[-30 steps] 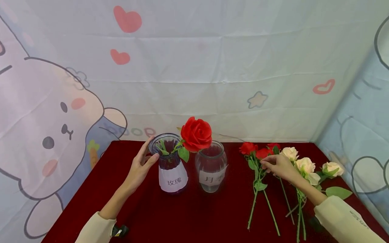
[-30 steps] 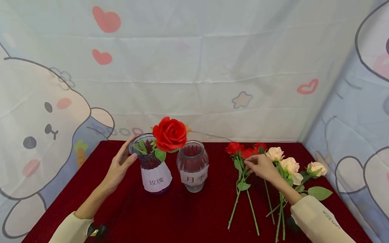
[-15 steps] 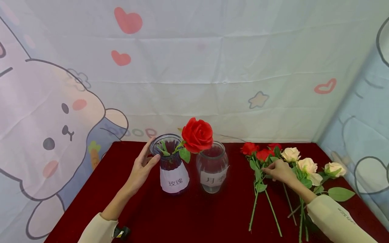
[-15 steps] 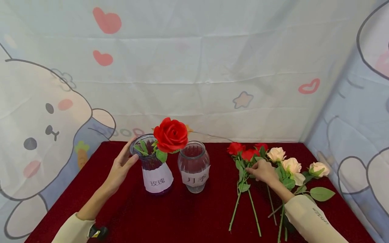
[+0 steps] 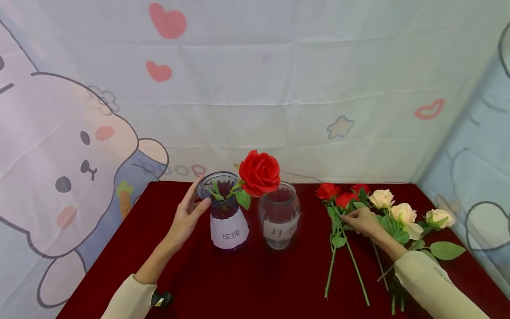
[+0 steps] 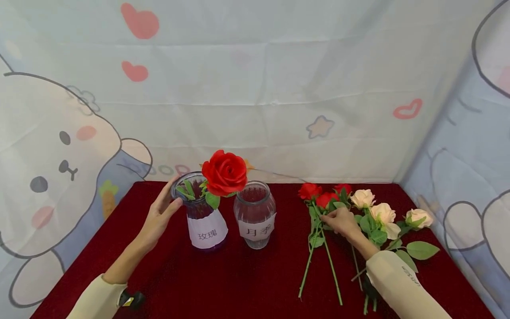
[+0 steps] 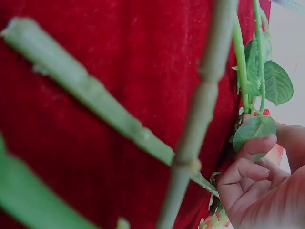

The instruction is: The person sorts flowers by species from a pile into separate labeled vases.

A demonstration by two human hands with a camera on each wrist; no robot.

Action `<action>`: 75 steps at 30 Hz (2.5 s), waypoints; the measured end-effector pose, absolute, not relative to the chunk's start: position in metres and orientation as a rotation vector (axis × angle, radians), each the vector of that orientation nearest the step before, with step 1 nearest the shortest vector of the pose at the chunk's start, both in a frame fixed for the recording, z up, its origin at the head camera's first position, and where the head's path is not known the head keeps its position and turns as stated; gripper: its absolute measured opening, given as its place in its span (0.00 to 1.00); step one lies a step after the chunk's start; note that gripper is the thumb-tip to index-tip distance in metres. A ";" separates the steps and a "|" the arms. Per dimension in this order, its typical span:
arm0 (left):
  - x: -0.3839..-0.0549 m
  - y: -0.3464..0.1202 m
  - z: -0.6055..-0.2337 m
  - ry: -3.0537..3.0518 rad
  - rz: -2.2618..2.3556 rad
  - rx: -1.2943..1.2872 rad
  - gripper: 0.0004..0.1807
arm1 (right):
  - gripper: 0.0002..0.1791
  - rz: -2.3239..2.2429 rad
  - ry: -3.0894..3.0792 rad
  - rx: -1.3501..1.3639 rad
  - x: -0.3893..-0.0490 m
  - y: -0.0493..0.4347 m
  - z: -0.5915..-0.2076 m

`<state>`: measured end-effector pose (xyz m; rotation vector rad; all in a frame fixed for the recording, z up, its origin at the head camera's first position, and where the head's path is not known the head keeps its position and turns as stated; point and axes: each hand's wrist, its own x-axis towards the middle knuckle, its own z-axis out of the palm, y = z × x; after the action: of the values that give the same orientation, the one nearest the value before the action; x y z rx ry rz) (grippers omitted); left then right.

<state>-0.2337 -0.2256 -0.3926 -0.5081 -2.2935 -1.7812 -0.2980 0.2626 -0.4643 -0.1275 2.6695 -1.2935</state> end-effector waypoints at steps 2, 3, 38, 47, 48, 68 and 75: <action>-0.233 -0.226 -0.393 -2.292 -1.786 -0.507 0.35 | 0.21 -1.292 2.664 -0.112 -0.301 0.261 -0.464; -0.232 -0.226 -0.393 -2.292 -1.791 -0.505 0.35 | 0.21 -1.302 2.656 -0.115 -0.301 0.261 -0.464; -0.234 -0.223 -0.394 -2.287 -1.792 -0.500 0.35 | 0.12 -1.847 2.471 -0.015 -0.279 0.296 -0.373; -0.233 -0.222 -0.394 -2.264 -1.783 -0.510 0.35 | 0.06 -2.311 2.168 0.015 -0.272 0.302 -0.366; -0.233 -0.222 -0.394 -2.258 -1.790 -0.513 0.35 | 0.06 -2.343 2.134 0.026 -0.271 0.303 -0.367; -0.233 -0.221 -0.395 -2.254 -1.810 -0.496 0.35 | 0.05 -3.035 1.371 0.013 -0.266 0.288 -0.352; -0.233 -0.220 -0.394 -2.255 -1.809 -0.504 0.35 | 0.05 -3.105 1.231 -0.010 -0.270 0.280 -0.334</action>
<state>-0.2327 -0.2202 -0.3936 -0.5043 -2.2546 -1.8094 -0.2701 0.2804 -0.3341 -0.0103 1.2311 -3.1048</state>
